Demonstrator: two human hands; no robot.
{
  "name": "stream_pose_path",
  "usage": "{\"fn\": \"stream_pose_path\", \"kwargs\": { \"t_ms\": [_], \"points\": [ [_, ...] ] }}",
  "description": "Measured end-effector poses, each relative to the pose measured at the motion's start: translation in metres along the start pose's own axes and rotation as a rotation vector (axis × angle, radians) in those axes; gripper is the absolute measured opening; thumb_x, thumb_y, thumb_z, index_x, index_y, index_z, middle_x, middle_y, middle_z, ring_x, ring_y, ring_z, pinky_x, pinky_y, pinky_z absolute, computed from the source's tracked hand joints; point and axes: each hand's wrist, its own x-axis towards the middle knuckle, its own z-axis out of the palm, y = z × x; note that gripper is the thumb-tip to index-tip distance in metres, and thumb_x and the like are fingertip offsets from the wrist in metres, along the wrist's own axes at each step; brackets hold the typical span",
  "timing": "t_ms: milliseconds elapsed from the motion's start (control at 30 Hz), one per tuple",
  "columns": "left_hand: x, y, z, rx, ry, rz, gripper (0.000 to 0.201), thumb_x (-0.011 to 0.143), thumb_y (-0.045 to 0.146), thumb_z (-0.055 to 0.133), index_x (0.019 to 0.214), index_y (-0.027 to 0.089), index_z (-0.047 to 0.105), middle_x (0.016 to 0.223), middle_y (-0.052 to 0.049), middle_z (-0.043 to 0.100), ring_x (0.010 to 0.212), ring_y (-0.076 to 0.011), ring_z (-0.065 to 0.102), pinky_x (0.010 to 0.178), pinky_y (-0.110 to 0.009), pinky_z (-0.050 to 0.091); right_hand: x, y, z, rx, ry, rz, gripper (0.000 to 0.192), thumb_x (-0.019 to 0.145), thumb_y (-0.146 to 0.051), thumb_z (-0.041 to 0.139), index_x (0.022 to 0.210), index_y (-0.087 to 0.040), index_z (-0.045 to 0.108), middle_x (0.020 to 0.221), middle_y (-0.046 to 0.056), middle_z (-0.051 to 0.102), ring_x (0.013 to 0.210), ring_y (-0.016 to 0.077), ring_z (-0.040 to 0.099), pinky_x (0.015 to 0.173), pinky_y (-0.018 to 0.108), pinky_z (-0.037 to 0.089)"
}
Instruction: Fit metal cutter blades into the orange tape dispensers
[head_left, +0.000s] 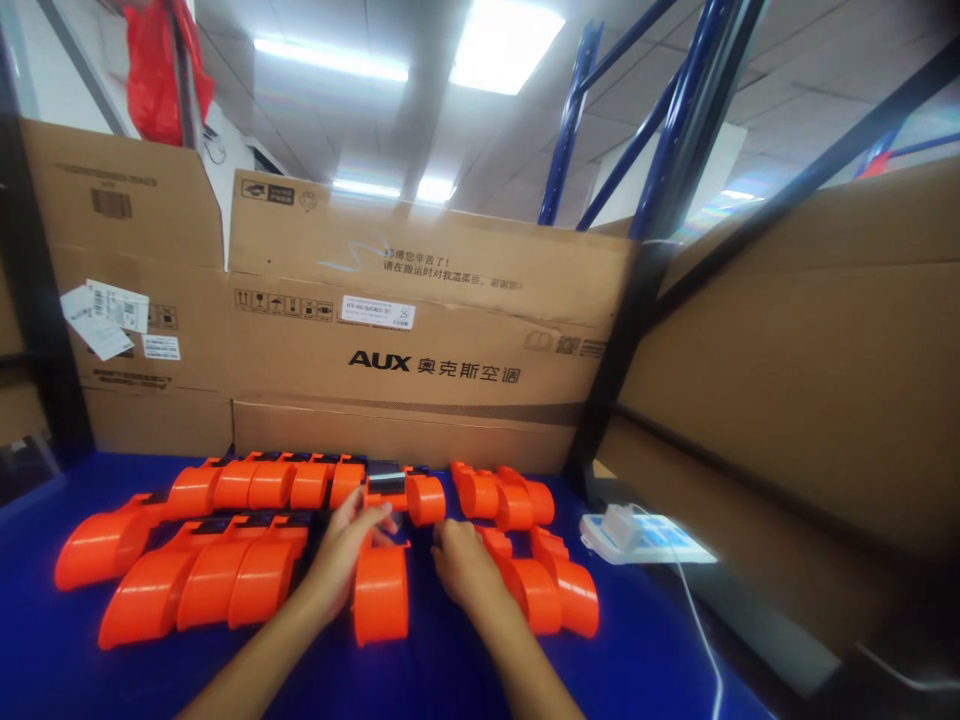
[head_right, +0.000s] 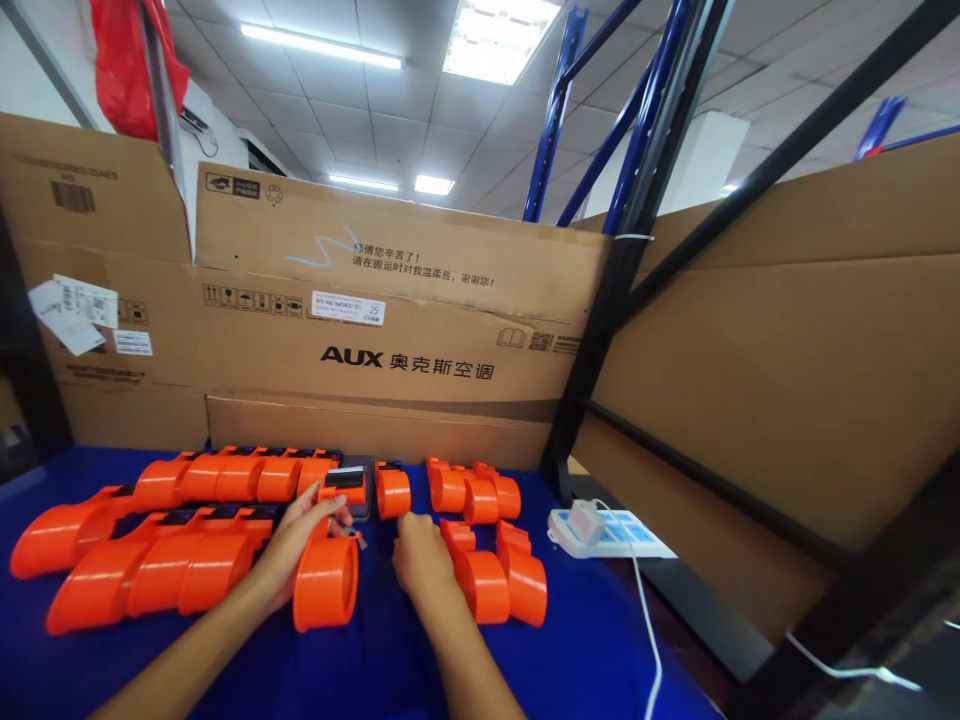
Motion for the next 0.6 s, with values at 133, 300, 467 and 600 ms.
{"fn": "stream_pose_path", "kwargs": {
  "t_ms": [133,300,467,600],
  "points": [
    [-0.001,0.000,0.001,0.003,-0.007,0.010,0.033,0.071,0.040,0.076,0.092,0.018,0.062,0.070,-0.001,0.068,0.058,-0.0143,0.062,0.060,-0.025,0.048,-0.001,-0.002,-0.001,0.002,-0.003,-0.012,0.018,0.082,-0.006,0.057,0.090,-0.017,0.069,0.098,0.014,0.070,0.089,0.0238,0.067,0.070,0.027,0.043],
    [0.001,-0.001,0.001,-0.004,0.014,-0.019,0.037,0.066,0.042,0.079,0.089,0.018,0.063,0.069,-0.002,0.069,0.054,-0.0156,0.063,0.059,-0.027,0.048,0.000,-0.001,-0.001,0.006,0.011,-0.017,0.016,0.083,-0.006,0.055,0.088,-0.016,0.067,0.096,0.014,0.069,0.090,0.0249,0.066,0.069,0.028,0.042],
    [0.003,-0.003,0.000,0.002,0.007,-0.018,0.040,0.066,0.043,0.079,0.093,0.018,0.063,0.070,-0.002,0.069,0.054,-0.0151,0.063,0.058,-0.026,0.049,0.001,-0.005,-0.013,0.040,0.056,-0.102,0.015,0.092,-0.015,0.048,0.095,-0.017,0.063,0.099,0.013,0.069,0.091,0.0234,0.066,0.070,0.027,0.041],
    [0.004,-0.004,-0.001,0.027,0.019,0.023,0.041,0.069,0.044,0.078,0.097,0.017,0.064,0.073,-0.003,0.069,0.057,-0.0148,0.064,0.061,-0.027,0.050,0.002,-0.010,-0.020,0.282,0.173,-0.282,0.014,0.096,-0.022,0.044,0.099,-0.020,0.058,0.089,0.006,0.069,0.079,0.0190,0.066,0.064,0.025,0.042]
  ]
}}
